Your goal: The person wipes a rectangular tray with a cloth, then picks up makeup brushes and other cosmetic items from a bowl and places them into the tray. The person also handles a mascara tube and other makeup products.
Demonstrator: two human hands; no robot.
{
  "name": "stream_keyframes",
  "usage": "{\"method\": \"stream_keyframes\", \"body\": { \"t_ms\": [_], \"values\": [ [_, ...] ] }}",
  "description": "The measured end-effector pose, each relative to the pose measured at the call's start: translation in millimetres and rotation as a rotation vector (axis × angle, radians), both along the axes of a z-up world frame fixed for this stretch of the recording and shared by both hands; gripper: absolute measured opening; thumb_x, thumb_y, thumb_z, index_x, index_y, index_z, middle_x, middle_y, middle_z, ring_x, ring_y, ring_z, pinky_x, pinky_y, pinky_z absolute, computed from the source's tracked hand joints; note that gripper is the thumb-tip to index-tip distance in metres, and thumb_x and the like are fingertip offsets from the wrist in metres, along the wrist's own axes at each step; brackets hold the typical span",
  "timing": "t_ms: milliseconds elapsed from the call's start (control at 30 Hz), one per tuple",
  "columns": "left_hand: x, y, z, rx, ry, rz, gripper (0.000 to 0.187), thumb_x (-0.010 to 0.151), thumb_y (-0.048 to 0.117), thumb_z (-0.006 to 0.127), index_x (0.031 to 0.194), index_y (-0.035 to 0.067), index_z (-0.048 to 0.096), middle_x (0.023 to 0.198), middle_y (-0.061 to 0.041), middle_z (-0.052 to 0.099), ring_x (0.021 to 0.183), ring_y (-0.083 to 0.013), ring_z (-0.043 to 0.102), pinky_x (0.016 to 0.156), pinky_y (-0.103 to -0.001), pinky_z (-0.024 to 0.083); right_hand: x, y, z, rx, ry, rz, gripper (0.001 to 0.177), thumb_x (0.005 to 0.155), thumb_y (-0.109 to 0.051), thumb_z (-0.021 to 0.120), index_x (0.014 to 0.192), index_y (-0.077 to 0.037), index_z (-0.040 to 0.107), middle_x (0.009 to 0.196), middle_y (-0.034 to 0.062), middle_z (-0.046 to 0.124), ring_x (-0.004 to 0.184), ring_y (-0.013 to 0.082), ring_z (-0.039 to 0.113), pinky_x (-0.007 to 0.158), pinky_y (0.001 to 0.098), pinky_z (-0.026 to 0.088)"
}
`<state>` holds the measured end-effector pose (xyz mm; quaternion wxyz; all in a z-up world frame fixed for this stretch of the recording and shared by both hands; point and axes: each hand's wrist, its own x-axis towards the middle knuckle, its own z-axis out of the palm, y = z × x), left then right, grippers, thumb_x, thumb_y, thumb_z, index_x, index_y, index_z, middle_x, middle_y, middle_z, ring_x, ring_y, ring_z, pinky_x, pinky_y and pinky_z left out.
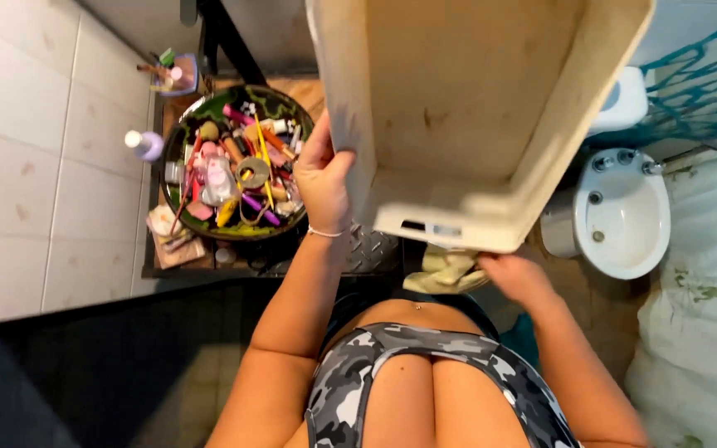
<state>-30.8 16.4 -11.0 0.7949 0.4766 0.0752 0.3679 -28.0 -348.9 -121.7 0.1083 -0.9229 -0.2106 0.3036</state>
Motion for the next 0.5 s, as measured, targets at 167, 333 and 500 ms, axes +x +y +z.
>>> {"method": "stream_keyframes", "body": {
  "t_ms": [167,333,500],
  "values": [
    [-47,-1,-44,-0.022,0.192,-0.025,0.064,0.077,-0.020,0.060,0.137,0.002,0.062,0.129,-0.017,0.068,0.118,-0.0177,0.062,0.102,-0.037,0.054,7,12,30,0.468,0.029,-0.574,0.048,0.101,-0.028,0.049,0.139,-0.002,0.061,0.136,0.0308,0.060,0.130,0.0504,0.052,0.110,0.0596,0.041],
    [-71,-4,-92,-0.057,0.355,0.017,0.067,0.074,-0.021,0.057,0.136,0.002,0.063,0.130,-0.016,0.067,0.119,-0.0185,0.063,0.101,-0.035,0.054,-7,32,20,1.062,0.170,-0.601,0.048,0.112,-0.025,0.036,0.152,-0.001,0.045,0.149,0.0237,0.052,0.138,0.0330,0.048,0.119,0.0502,0.035],
    [-81,2,-122,-0.009,0.546,0.045,0.069,0.073,-0.018,0.058,0.135,0.009,0.066,0.128,-0.011,0.070,0.119,-0.0187,0.064,0.100,-0.033,0.054,12,46,-1,0.762,0.227,-0.292,0.055,0.110,-0.046,0.044,0.150,-0.010,0.055,0.151,0.0155,0.054,0.144,0.0294,0.044,0.123,0.0476,0.030]
  ]
}}
